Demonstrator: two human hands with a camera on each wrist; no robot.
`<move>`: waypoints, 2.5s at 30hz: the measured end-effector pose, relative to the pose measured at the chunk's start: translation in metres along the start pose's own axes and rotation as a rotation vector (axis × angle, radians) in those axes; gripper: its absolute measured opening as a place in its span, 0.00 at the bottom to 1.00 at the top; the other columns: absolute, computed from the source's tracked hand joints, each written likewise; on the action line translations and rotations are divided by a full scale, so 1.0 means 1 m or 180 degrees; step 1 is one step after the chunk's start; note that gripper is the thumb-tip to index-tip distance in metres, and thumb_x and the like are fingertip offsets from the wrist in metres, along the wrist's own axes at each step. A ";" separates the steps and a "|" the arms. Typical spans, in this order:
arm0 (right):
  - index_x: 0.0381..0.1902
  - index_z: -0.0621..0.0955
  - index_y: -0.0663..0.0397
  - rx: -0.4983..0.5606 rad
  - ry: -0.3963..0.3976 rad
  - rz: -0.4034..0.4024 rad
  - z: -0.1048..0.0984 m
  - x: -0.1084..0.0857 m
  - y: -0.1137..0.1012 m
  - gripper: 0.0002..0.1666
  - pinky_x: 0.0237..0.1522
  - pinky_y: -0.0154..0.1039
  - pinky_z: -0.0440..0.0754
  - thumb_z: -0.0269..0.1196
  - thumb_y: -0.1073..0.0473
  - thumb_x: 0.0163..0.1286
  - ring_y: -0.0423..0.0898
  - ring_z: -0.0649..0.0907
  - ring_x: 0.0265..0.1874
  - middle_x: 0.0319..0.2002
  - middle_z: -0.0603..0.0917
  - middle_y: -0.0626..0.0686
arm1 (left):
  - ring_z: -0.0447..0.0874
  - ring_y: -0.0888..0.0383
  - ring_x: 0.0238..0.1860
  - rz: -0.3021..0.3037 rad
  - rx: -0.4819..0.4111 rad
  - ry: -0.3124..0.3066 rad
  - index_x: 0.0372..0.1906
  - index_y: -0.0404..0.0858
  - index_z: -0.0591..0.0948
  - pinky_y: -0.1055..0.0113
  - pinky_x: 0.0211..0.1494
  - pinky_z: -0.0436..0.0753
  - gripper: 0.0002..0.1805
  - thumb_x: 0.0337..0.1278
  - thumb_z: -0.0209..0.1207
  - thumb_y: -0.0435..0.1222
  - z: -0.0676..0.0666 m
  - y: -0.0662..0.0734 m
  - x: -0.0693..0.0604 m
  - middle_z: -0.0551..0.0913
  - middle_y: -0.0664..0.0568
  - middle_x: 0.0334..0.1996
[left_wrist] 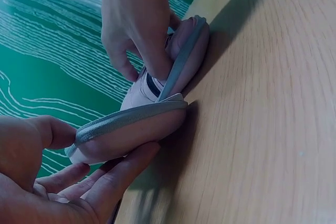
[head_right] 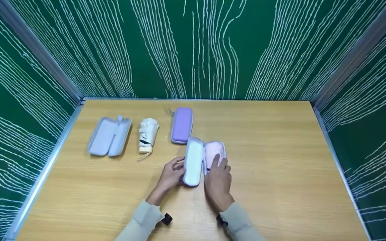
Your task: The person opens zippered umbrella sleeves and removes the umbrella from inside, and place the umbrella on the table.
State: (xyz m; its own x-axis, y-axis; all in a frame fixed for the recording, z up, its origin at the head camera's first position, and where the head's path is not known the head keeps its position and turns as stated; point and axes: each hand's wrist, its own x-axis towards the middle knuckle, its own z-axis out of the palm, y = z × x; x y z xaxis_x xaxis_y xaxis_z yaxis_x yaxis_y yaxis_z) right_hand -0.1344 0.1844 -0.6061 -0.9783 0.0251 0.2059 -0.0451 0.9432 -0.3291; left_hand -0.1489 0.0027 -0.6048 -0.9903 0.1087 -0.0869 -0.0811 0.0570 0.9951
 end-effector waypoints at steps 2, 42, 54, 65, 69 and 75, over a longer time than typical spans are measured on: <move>0.70 0.69 0.79 0.0009 -0.0061 0.0041 0.000 0.002 0.000 0.46 0.24 0.59 0.85 0.76 0.63 0.60 0.70 0.82 0.34 0.51 0.74 0.81 | 0.88 0.41 0.54 0.0016 -0.0010 0.0013 0.64 0.23 0.78 0.57 0.56 0.88 0.26 0.60 0.58 0.23 0.000 0.000 0.000 0.88 0.32 0.51; 0.69 0.75 0.69 0.0868 -0.0070 0.0423 -0.030 0.013 0.022 0.36 0.47 0.68 0.83 0.69 0.65 0.63 0.74 0.84 0.47 0.55 0.76 0.76 | 0.85 0.60 0.44 0.0011 0.0123 0.0128 0.64 0.23 0.78 0.69 0.49 0.86 0.25 0.60 0.58 0.22 0.014 0.000 0.014 0.88 0.41 0.48; 0.69 0.76 0.71 0.1029 0.0213 0.0371 -0.044 0.016 0.028 0.35 0.46 0.67 0.84 0.68 0.68 0.63 0.70 0.83 0.48 0.54 0.77 0.75 | 0.87 0.59 0.45 -0.0044 0.0222 0.0147 0.65 0.25 0.78 0.68 0.51 0.86 0.26 0.60 0.58 0.23 0.024 0.001 0.026 0.89 0.42 0.49; 0.72 0.73 0.71 0.1018 0.0296 0.0461 -0.053 0.026 0.043 0.37 0.50 0.66 0.84 0.68 0.69 0.66 0.70 0.81 0.51 0.56 0.75 0.75 | 0.88 0.57 0.46 -0.0099 0.0228 0.0221 0.65 0.26 0.78 0.65 0.51 0.87 0.26 0.59 0.58 0.24 0.029 0.003 0.036 0.89 0.40 0.51; 0.71 0.74 0.72 0.0974 0.0368 0.0447 -0.053 0.027 0.051 0.36 0.49 0.66 0.84 0.68 0.69 0.65 0.70 0.82 0.50 0.56 0.76 0.75 | 0.87 0.58 0.44 -0.0134 0.0237 0.0226 0.65 0.27 0.78 0.67 0.51 0.86 0.26 0.59 0.58 0.25 0.030 0.005 0.038 0.90 0.41 0.50; 0.72 0.73 0.71 0.0859 0.0325 0.0537 -0.053 0.028 0.062 0.36 0.48 0.65 0.83 0.66 0.68 0.67 0.69 0.81 0.49 0.56 0.75 0.75 | 0.87 0.59 0.45 -0.0144 0.0252 0.0225 0.65 0.27 0.78 0.68 0.51 0.86 0.26 0.60 0.58 0.24 0.031 0.007 0.042 0.90 0.41 0.50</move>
State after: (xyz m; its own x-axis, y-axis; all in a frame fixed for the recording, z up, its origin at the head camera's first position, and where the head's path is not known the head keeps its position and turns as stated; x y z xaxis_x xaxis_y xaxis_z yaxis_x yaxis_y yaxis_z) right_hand -0.1543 0.2608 -0.5720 -0.9517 0.2194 0.2146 0.0504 0.8015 -0.5958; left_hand -0.1875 0.0384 -0.6033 -0.9915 0.0342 -0.1252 -0.1194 0.1388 0.9831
